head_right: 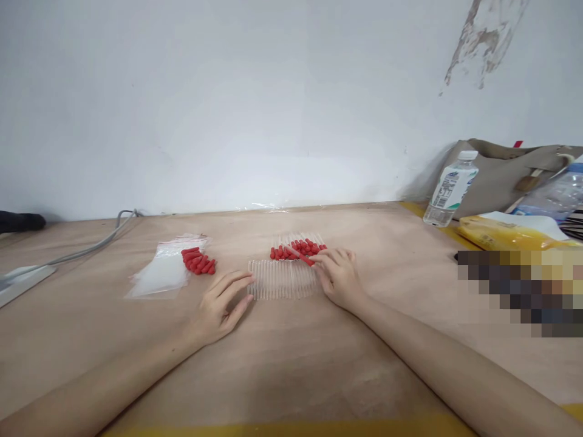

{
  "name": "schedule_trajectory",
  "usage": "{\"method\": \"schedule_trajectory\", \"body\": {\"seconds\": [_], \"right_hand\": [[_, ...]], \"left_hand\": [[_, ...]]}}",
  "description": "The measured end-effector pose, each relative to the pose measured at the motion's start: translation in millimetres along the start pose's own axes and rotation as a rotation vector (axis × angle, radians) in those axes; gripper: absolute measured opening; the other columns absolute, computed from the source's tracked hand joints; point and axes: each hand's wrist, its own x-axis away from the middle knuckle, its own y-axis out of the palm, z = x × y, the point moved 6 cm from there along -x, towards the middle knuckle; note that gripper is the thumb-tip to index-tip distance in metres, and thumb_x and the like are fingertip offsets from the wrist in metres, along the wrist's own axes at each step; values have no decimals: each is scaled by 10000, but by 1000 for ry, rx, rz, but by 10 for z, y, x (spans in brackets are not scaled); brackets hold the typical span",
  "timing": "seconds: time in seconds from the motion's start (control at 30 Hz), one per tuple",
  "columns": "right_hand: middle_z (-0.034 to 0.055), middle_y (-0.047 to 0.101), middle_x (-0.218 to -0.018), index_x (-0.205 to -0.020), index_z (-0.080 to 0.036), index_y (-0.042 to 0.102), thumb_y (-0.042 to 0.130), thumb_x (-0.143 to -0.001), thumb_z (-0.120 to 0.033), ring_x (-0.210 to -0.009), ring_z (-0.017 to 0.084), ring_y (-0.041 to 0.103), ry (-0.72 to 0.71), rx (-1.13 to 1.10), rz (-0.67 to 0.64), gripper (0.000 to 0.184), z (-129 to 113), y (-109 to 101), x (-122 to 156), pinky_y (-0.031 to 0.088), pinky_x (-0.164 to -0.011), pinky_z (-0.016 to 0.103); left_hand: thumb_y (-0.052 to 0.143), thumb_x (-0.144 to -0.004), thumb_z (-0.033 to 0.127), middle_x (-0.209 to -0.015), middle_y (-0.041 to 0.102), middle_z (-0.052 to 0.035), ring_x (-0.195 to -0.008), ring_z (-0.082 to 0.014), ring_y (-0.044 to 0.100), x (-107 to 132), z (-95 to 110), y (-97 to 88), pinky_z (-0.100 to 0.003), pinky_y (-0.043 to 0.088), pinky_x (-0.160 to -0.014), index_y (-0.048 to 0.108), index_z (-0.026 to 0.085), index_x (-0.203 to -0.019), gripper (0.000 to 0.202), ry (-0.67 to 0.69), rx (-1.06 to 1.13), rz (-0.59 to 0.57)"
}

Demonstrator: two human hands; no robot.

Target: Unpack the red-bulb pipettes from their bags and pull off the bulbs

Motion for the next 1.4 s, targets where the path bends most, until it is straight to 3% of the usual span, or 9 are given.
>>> {"method": "schedule_trajectory", "body": {"seconds": [0.13,0.3,0.43,0.67,0.77,0.87,1.13,1.4], "right_hand": [[41,636,-888,-942,-215,609,458,-836,-185,-840,162,520,-218,-102,-47,187,-388,-16,58,318,-780,340],[19,644,-884,-966,-228,604,464,-818,-126,-832,156,508,-343,-174,-61,228,-631,13,114,317,-791,351],[16,636,-900,-981,-234,593,473,-794,-135,-844,154,517,-343,-187,-105,243,-669,21,102,314,-796,356],[38,638,-909,-1013,-213,582,542,-771,-348,-881,184,538,-294,-103,-115,280,-823,54,37,250,-918,443],[-11,653,-802,-893,-228,606,522,-817,-283,-794,138,545,-313,-106,-104,126,-870,105,63,232,-933,422],[-25,646,-758,-840,-220,607,511,-823,-246,-745,120,533,-347,-104,-122,101,-887,125,95,231,-930,411],[-39,620,-621,-895,-217,609,501,-826,-218,-662,114,504,-483,-35,-73,128,-966,32,118,261,-884,383],[-53,618,-616,-977,-249,592,509,-830,-225,-657,109,519,-531,16,-55,171,-967,8,164,247,-891,392]], "left_hand": [[482,-826,138,-1226,503,-115,-1190,-237,410,7,60,-15,-425,406,-956,436,168,-1237,415,86,-79,-9],[534,-812,160,-1126,593,-106,-1124,-239,491,-17,118,6,-420,453,-915,548,148,-1105,294,200,-152,25],[539,-814,158,-980,665,-72,-1001,-202,584,-3,150,22,-389,482,-889,592,143,-988,183,237,-152,48],[547,-814,181,-955,672,-51,-964,-177,601,-8,243,66,-340,496,-864,589,148,-969,165,267,-170,31],[556,-807,189,-934,673,-41,-926,-174,608,-27,283,64,-331,498,-839,592,157,-942,143,295,-177,20],[559,-801,179,-903,674,-42,-883,-173,614,-37,319,66,-327,498,-820,593,151,-895,104,335,-191,-8],[527,-805,133,-886,677,-63,-868,-175,625,20,383,26,-315,511,-810,575,123,-882,91,364,-149,6],[506,-805,128,-872,679,-67,-874,-175,633,60,363,-7,-320,521,-813,584,146,-886,114,341,-55,-11]]}}
